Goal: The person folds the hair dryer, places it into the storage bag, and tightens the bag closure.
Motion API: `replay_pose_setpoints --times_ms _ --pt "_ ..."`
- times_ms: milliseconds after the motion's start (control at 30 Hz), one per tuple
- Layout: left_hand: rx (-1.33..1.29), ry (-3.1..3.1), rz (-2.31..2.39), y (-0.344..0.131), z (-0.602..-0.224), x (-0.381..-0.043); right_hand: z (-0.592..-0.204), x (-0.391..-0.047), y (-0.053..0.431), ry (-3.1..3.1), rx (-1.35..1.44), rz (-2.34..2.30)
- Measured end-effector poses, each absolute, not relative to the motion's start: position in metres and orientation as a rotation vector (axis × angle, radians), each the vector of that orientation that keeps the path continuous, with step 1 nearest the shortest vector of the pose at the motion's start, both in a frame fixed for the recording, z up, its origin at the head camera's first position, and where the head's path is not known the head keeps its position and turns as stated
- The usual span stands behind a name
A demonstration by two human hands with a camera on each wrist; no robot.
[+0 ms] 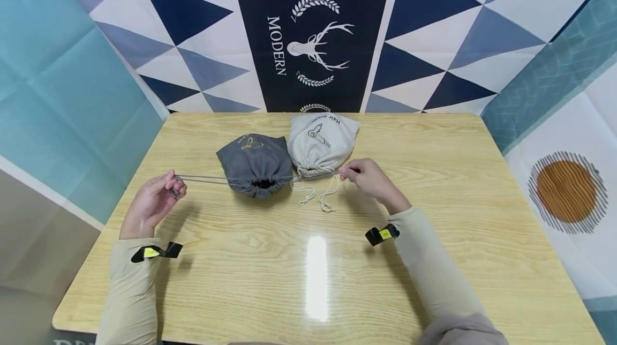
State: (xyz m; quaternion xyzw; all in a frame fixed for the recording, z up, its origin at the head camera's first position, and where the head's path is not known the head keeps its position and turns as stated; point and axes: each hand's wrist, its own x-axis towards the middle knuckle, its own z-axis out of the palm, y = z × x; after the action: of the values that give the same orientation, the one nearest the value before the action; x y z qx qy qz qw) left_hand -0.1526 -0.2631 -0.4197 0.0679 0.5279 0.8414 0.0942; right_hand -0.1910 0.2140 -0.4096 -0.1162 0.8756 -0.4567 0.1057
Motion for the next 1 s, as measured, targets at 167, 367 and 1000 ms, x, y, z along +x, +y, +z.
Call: replay_pose_setpoints --times_ms 167,367,1000 --pt "0.217 1.742 2.47 -0.259 -0.412 -0.149 -0.406 -0.192 0.214 2.492 -0.488 -1.489" --pt "0.184 1.709 2.545 -0.253 -0.398 -0.148 -0.404 -0.191 0.214 2.39 -0.613 -1.677" --pt "0.566 0.835 2.866 -0.235 -0.397 -0.159 -0.405 -0.191 0.214 1.326 -0.879 -2.348"
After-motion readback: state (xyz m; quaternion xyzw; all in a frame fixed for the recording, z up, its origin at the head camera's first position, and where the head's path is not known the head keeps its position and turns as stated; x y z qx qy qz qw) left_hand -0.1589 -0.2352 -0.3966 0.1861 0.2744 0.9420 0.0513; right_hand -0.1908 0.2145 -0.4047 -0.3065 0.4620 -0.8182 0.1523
